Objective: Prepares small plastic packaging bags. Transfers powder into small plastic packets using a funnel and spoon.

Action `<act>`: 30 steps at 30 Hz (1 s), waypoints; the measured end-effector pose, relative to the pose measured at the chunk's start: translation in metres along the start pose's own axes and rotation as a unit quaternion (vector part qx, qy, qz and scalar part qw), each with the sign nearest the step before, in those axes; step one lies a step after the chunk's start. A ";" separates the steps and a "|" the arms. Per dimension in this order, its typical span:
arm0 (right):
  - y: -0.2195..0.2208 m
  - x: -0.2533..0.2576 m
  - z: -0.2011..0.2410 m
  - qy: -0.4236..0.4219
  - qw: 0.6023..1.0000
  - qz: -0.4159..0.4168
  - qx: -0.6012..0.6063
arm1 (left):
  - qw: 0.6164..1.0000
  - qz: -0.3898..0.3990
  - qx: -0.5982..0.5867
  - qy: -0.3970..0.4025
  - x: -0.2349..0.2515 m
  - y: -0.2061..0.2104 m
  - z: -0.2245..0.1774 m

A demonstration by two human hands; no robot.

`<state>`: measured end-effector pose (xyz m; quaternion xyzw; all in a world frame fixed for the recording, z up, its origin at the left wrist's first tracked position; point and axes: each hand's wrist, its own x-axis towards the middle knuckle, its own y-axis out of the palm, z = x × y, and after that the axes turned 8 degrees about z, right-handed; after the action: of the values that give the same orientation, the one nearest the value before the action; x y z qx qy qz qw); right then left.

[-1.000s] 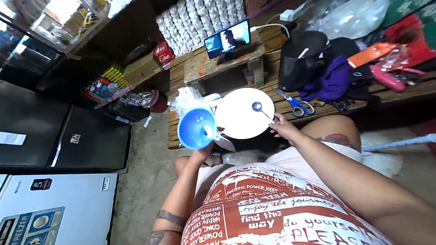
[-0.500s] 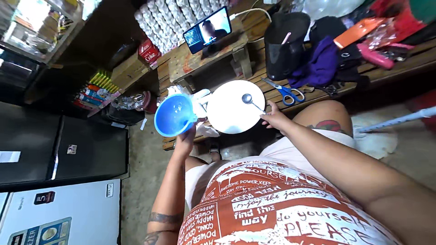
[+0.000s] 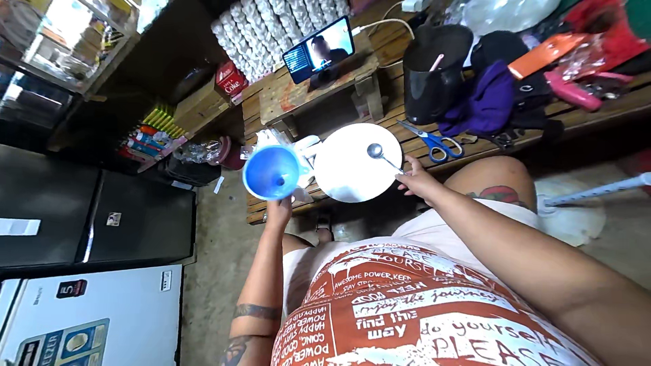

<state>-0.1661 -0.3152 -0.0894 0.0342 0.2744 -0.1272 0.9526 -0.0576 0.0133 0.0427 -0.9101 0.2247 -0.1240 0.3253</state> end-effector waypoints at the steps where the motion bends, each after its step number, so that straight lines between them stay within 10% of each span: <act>1: 0.000 -0.001 0.000 0.001 1.000 -0.008 -0.011 | 1.000 0.015 -0.026 0.004 0.001 -0.002 0.000; 19: -0.004 -0.001 -0.002 -0.011 0.996 -0.005 -0.084 | 0.979 0.116 -0.164 -0.045 -0.040 0.041 0.020; 30: 0.042 -0.068 0.042 -0.401 0.895 0.055 -0.189 | 0.958 0.127 -0.245 -0.071 -0.050 0.080 0.047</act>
<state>-0.1895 -0.2645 -0.0180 -0.1854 -0.1145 -0.0228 0.9757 -0.1098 0.0085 -0.0485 -0.9323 0.3385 0.0422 0.1202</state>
